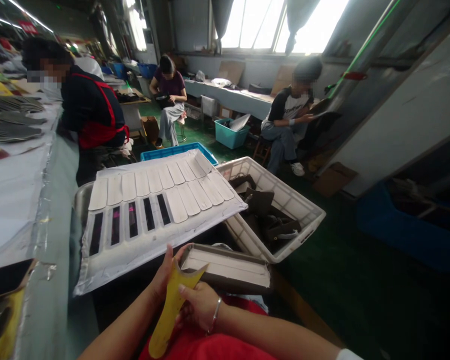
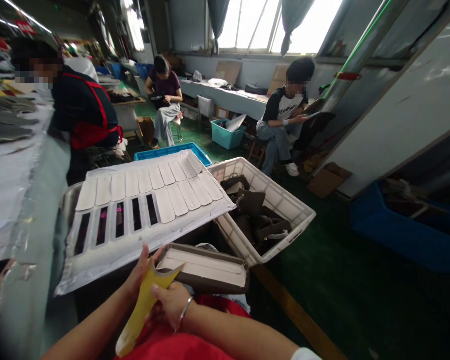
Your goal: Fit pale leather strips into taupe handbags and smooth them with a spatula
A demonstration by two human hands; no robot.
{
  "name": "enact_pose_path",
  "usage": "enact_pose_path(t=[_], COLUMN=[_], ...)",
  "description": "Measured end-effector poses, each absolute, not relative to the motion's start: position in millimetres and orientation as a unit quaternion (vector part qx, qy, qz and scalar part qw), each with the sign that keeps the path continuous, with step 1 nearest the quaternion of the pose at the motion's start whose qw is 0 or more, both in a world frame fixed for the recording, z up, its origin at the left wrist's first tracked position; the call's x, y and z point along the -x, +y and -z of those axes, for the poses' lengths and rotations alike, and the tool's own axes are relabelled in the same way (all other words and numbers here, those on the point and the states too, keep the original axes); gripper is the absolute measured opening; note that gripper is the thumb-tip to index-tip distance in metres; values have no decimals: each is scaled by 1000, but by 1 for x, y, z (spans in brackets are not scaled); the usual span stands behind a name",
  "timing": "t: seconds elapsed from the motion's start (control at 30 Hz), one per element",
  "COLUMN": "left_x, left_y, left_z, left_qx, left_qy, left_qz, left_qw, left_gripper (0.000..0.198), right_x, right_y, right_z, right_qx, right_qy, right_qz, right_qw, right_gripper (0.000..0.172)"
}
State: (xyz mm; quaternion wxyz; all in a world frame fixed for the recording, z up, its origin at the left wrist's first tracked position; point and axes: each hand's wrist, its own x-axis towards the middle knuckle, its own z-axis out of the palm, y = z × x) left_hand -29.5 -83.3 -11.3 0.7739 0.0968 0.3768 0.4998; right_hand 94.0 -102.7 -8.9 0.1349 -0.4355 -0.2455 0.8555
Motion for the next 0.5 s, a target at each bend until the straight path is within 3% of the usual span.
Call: enact_pose_path(t=[0.2,0.5], left_x=[23,17], left_y=[-76,-68], left_z=[0,-4], left_qx=[-147,-231], left_qy=[478,618], left_qz=[-470,-423], left_qw=[727,621], left_gripper=[74,71], right_x=[-103,-113], right_y=[-98,-94], right_z=[17,25], right_qx=[397,365], right_qy=[-236,-270], right_qz=[-878,-882], right_qw=[125,123], right_gripper=[38,73])
